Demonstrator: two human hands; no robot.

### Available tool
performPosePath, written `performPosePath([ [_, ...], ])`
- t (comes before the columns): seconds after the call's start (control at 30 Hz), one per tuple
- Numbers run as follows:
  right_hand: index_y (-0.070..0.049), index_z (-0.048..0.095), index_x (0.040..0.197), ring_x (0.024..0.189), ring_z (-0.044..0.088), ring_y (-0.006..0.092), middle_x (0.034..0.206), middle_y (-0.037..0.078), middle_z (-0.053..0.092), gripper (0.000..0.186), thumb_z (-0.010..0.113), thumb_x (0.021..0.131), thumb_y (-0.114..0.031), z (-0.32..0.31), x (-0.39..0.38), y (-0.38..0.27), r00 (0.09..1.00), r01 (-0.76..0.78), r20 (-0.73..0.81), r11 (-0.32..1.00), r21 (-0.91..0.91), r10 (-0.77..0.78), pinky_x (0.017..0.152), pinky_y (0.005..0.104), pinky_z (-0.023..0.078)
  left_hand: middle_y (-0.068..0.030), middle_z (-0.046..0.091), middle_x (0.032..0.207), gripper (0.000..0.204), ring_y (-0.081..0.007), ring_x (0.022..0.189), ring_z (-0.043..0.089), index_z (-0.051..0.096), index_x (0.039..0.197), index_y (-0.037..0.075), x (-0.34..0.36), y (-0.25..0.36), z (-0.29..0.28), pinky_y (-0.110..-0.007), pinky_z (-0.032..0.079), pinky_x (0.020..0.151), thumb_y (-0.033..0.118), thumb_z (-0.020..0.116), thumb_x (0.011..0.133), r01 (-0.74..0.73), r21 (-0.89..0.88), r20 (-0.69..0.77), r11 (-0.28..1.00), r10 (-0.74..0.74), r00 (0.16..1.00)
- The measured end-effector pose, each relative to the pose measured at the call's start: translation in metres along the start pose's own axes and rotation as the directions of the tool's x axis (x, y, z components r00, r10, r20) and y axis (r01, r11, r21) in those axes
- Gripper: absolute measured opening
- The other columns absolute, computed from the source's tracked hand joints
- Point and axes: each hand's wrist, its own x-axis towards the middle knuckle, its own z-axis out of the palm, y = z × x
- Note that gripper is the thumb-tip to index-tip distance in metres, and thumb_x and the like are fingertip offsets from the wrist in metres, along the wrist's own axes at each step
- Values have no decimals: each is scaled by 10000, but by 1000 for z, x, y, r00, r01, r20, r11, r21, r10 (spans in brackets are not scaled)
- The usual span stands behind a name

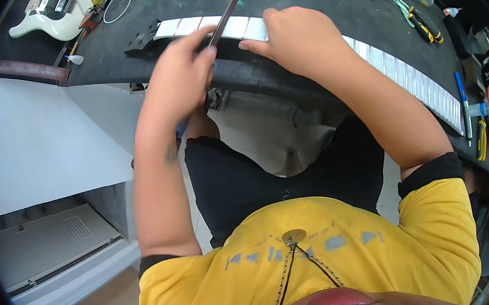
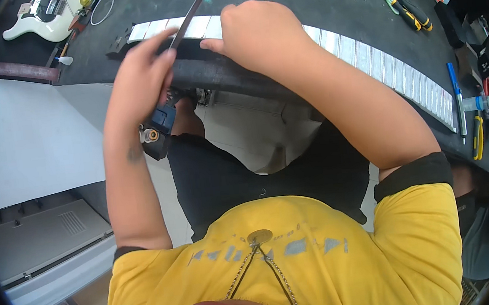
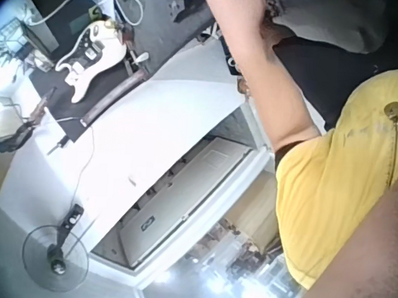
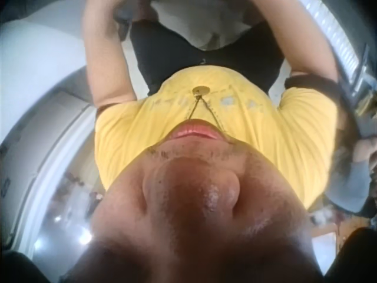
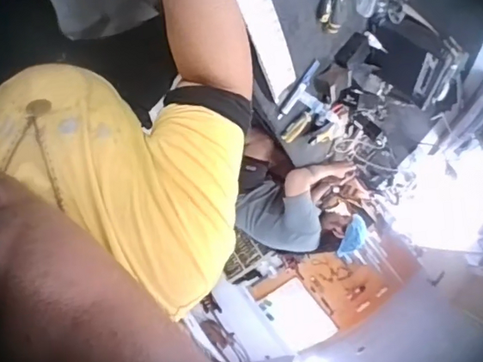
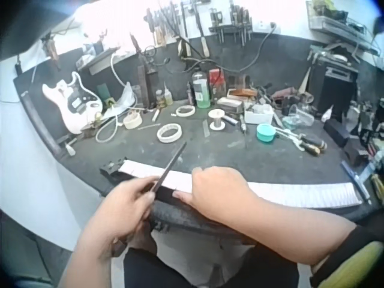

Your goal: The person uses a file by hand to smooth the edges of the frets along the length of a guitar neck placed on a workbench.

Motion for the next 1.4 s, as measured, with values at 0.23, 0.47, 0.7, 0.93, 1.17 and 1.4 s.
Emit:
performPosePath([
  [0.23, 5, 800, 929, 859, 830, 388, 853, 209, 810, 658, 758, 1038, -643, 0, -4, 12, 998, -60, 34, 998, -31, 62, 775, 464, 673, 28, 557, 704, 531, -57, 557, 492, 631, 1667, 108, -99, -38, 13, -275, 436, 540, 59, 603, 1138, 21, 57, -100, 998, -15, 995],
  [0.47, 16, 796, 1033, 899, 813, 417, 903, 219, 811, 674, 741, 1046, -656, -7, -4, 11, 996, -31, 78, 998, -47, 35, 827, 510, 659, 15, 584, 731, 496, -53, 588, 511, 619, 1668, 68, -184, -32, -2, -251, 432, 566, 80, 562, 1175, 150, -124, -150, 981, -168, 974],
  [0.7, 45, 770, 1053, 900, 805, 432, 925, 244, 807, 653, 757, 1048, -609, -21, -6, -2, 995, -35, 87, 999, -30, 37, 839, 531, 649, 12, 600, 713, 454, -64, 580, 523, 667, 1632, 128, -144, -44, 9, -269, 437, 565, 104, 559, 1192, 4, -42, -155, 999, -11, 988],
  [0.93, 28, 763, 1035, 914, 781, 469, 913, 255, 794, 640, 756, 1049, -612, 10, 10, -5, 1000, -10, 10, 995, 100, 9, 824, 548, 621, -96, 691, 788, 391, -181, 704, 679, 712, 1534, 63, -80, -29, 14, -349, 542, 699, 105, 641, 1152, -26, 48, -129, 999, 32, 991],
  [1.17, 29, 798, 932, 816, 807, 426, 822, 231, 794, 604, 788, 1027, -568, 7, 9, -1, 998, 32, -49, 994, 107, -27, 778, 514, 658, -41, 637, 787, 418, -104, 726, 624, 696, 1557, 72, 4, -18, 36, -316, 506, 693, 94, 649, 1142, -236, 371, -214, 898, 330, 919],
  [1.4, 16, 804, 901, 840, 814, 416, 829, 233, 796, 597, 773, 1042, -563, 5, 8, -8, 1000, -18, -24, 996, 86, 20, 800, 509, 664, 11, 512, 695, 530, -79, 623, 462, 665, 1613, 92, -151, -34, 14, -261, 385, 605, 16, 697, 1090, 31, -71, -170, 997, -42, 985],
])
